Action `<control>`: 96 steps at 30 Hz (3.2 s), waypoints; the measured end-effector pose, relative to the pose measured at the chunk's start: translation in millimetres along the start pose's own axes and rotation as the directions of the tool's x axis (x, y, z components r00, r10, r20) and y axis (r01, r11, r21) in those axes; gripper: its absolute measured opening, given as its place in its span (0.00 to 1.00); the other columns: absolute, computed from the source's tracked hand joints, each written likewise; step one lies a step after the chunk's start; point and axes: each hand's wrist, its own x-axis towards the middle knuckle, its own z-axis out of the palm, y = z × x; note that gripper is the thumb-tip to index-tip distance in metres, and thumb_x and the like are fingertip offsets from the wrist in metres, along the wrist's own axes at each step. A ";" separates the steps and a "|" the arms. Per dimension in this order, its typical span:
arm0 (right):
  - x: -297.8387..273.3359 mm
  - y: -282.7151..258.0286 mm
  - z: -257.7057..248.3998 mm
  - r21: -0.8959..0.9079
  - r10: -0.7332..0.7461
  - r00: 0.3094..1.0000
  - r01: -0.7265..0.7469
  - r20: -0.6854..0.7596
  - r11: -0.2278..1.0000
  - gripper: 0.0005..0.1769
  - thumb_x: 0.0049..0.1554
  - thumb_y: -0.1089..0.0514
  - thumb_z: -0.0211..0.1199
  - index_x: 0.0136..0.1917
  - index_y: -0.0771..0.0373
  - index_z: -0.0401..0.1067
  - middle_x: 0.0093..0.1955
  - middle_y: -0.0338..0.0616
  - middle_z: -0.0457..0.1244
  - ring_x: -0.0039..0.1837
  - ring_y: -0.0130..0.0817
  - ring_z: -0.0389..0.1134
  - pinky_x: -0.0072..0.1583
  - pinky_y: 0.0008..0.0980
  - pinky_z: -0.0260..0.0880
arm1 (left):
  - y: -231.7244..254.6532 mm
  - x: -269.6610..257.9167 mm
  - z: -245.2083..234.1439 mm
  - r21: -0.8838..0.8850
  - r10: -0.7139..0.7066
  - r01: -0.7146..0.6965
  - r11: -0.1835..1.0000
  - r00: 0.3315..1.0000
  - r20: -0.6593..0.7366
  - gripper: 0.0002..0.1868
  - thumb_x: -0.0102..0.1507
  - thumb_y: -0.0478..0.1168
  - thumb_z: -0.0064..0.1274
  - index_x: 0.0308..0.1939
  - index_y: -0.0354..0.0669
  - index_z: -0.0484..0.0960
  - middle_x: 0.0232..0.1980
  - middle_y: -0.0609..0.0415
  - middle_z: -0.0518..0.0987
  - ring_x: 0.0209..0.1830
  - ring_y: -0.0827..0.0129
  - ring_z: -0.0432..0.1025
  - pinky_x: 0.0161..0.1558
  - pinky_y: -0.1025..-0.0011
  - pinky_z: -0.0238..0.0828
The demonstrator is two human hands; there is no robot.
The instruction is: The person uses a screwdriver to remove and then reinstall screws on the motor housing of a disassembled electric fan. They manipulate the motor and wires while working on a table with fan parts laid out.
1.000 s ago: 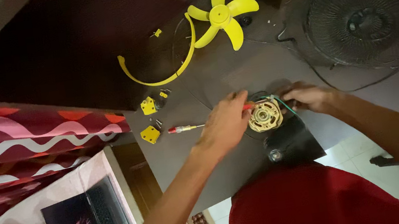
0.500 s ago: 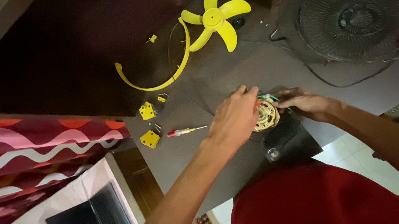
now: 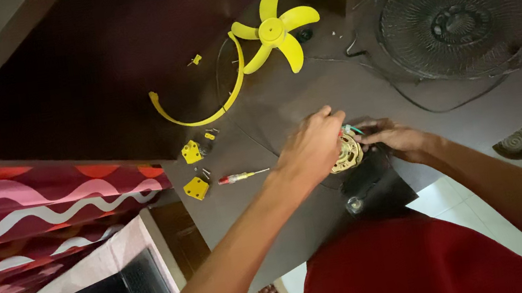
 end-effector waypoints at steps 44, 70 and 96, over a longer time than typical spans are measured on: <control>5.2 2.5 -6.3 -0.027 0.103 0.993 -0.104 -0.057 0.994 0.29 0.52 0.62 0.69 0.67 0.65 0.70 0.49 0.36 0.67 0.45 0.26 0.61 0.49 0.27 0.65 | 14.9 8.7 -7.4 0.150 -0.101 0.090 0.985 0.993 0.064 0.25 0.67 0.42 0.47 0.65 0.34 0.66 0.43 0.37 0.81 0.42 0.44 0.80 0.42 0.49 0.76; -1.6 8.6 -11.7 -0.089 0.000 0.998 -0.005 -0.063 0.996 0.31 0.52 0.60 0.70 0.68 0.63 0.71 0.54 0.43 0.69 0.49 0.32 0.65 0.54 0.33 0.70 | 28.1 7.8 -7.7 0.093 -0.182 0.171 0.981 0.975 0.130 0.21 0.66 0.39 0.48 0.62 0.37 0.66 0.37 0.34 0.82 0.39 0.40 0.80 0.44 0.44 0.73; 1.4 7.8 -1.4 -0.050 -0.054 0.996 0.051 -0.067 0.997 0.25 0.53 0.61 0.69 0.63 0.67 0.73 0.51 0.44 0.68 0.49 0.30 0.65 0.50 0.30 0.68 | 15.6 -11.0 -10.6 -0.078 -0.086 0.085 0.993 0.996 -0.021 0.15 0.66 0.39 0.49 0.55 0.39 0.71 0.44 0.40 0.81 0.42 0.42 0.78 0.43 0.47 0.73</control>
